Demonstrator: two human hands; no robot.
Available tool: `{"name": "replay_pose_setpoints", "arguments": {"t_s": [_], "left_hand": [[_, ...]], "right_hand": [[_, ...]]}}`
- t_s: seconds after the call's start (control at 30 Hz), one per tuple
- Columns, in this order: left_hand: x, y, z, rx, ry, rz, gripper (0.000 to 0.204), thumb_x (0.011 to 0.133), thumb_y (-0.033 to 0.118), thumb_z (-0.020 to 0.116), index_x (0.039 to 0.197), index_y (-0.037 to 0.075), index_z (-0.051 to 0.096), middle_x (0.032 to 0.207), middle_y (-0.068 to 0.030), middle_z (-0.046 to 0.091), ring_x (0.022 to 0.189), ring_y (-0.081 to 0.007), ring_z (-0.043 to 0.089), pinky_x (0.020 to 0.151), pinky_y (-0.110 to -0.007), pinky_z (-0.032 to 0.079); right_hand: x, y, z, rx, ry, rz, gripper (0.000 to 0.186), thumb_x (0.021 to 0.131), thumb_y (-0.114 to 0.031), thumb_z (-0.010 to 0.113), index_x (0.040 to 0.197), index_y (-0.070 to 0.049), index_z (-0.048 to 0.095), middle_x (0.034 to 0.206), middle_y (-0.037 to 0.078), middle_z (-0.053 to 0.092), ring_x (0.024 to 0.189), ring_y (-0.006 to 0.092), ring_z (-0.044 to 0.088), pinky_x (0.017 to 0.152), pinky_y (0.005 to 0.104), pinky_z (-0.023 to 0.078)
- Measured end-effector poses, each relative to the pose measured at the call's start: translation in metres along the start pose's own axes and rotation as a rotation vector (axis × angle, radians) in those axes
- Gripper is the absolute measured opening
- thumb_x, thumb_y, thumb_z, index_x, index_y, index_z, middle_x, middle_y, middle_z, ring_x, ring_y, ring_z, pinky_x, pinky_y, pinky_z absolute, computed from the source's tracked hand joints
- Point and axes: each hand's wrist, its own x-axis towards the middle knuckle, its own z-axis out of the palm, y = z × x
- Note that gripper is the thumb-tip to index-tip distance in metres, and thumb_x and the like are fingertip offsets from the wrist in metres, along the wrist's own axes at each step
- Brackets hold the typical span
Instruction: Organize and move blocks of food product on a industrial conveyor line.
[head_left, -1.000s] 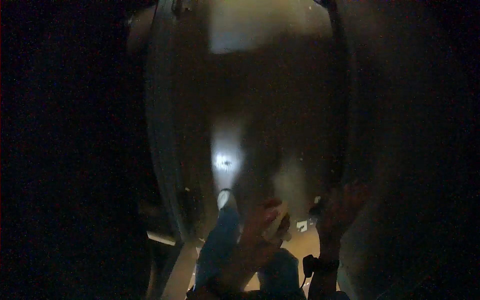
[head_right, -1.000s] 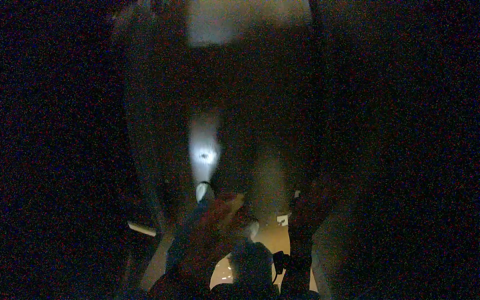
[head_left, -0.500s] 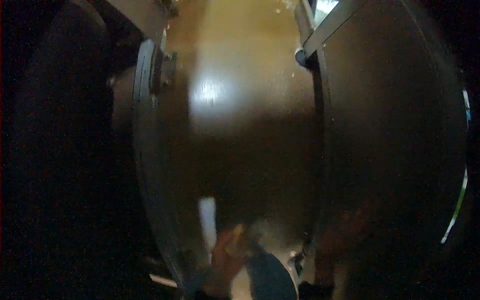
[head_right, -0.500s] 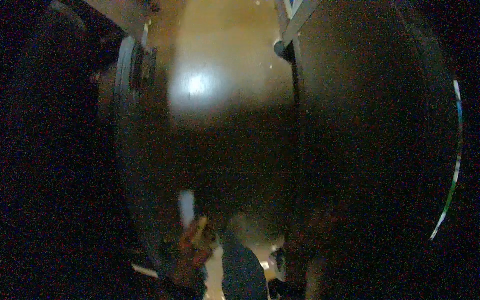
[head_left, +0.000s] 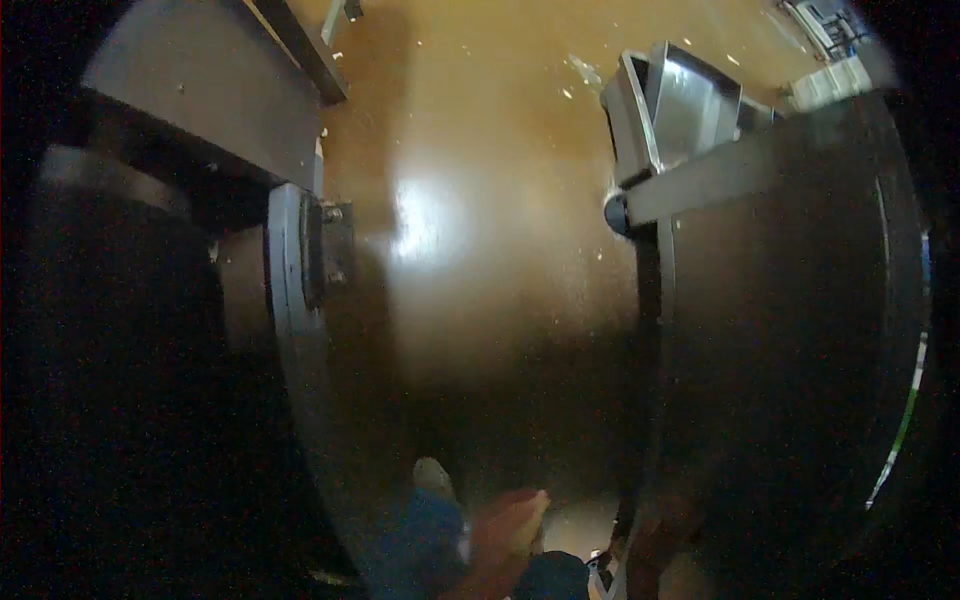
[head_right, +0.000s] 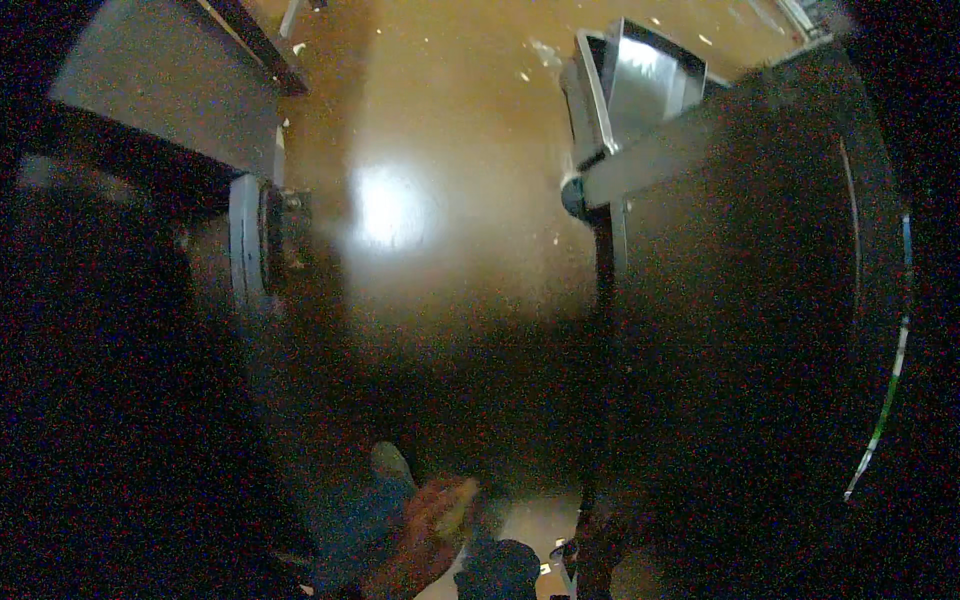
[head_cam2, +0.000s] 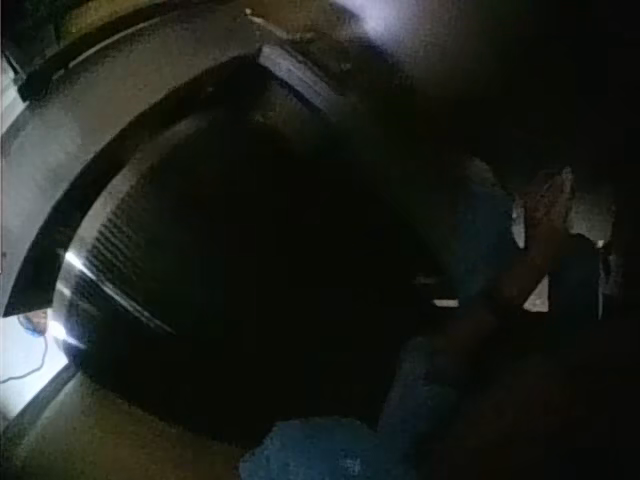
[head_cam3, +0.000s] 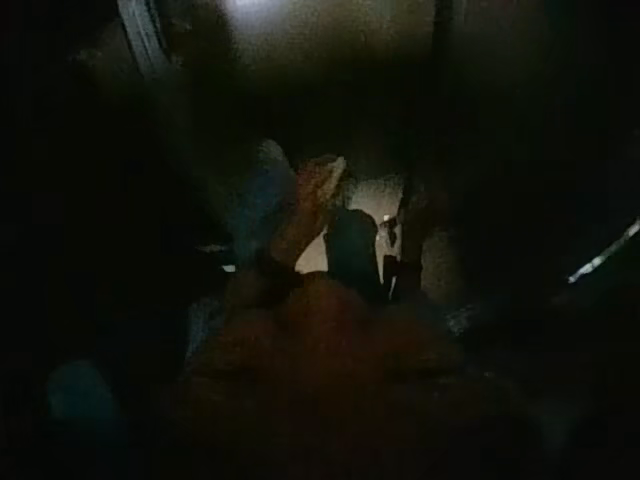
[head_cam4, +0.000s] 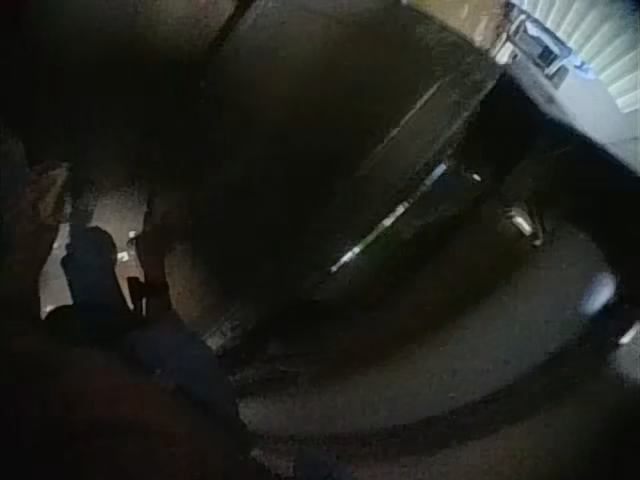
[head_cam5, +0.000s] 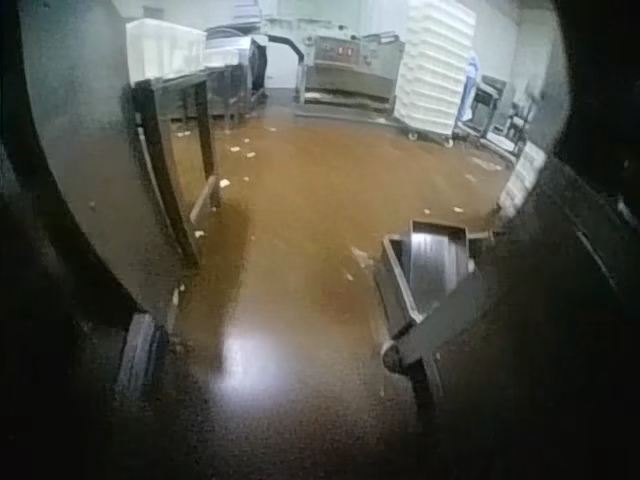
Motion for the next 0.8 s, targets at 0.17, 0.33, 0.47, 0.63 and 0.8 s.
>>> {"name": "replay_pose_setpoints", "arguments": {"t_s": [0.17,0.33,0.47,0.63,0.8], "left_hand": [[0.062,-0.051,0.005,0.309,0.106,0.527,0.034,0.094,0.02,0.069,0.125,0.007,0.065,0.111,-0.0109,0.068,0.102,-0.0255,0.066,0.083,-0.035,0.058],[0.124,-0.039,-0.02,-0.62,-0.029,-0.072,0.035,0.091,0.021,0.07,0.124,0.009,0.065,0.112,-0.0075,0.069,0.106,-0.0228,0.066,0.089,-0.037,0.056],[0.146,0.027,-0.079,-0.691,0.124,-0.099,0.028,0.095,0.022,0.066,0.12,0.008,0.064,0.109,-0.0072,0.068,0.099,-0.021,0.066,0.083,-0.035,0.056],[0.167,0.242,-0.144,-1.084,0.293,-0.352,0.031,0.097,0.017,0.062,0.124,0.003,0.059,0.1,-0.0104,0.066,0.082,-0.0204,0.062,0.07,-0.035,0.052],[0.185,0.327,-0.164,-1.315,0.171,-0.148,0.031,0.095,0.018,0.064,0.122,0.004,0.063,0.099,-0.0133,0.064,0.077,-0.0232,0.056,0.065,-0.035,0.046]], "right_hand": [[-0.008,0.003,-0.028,-0.169,-0.182,0.043,0.054,0.101,-0.024,0.057,0.149,-0.002,0.043,0.159,0.022,0.038,0.152,0.0412,0.027,0.124,0.0574,0.018],[0.001,0.053,-0.027,-0.933,-0.173,-0.205,0.055,0.1,-0.024,0.058,0.149,-0.002,0.043,0.159,0.022,0.038,0.152,0.0411,0.028,0.124,0.0573,0.019],[0.185,-0.141,-0.171,-0.103,-0.393,0.169,0.059,0.096,-0.022,0.061,0.149,-0.001,0.044,0.159,0.024,0.037,0.151,0.0421,0.028,0.124,0.0571,0.019],[0.262,-0.085,-0.124,-0.104,-0.074,-0.195,0.057,0.094,-0.018,0.059,0.146,0.002,0.046,0.157,0.024,0.038,0.149,0.0414,0.031,0.122,0.0554,0.021],[0.359,-0.14,-0.145,0.165,0.034,-0.146,0.052,0.102,-0.02,0.048,0.149,0.002,0.043,0.155,0.024,0.041,0.147,0.0432,0.033,0.121,0.0611,0.019]]}}
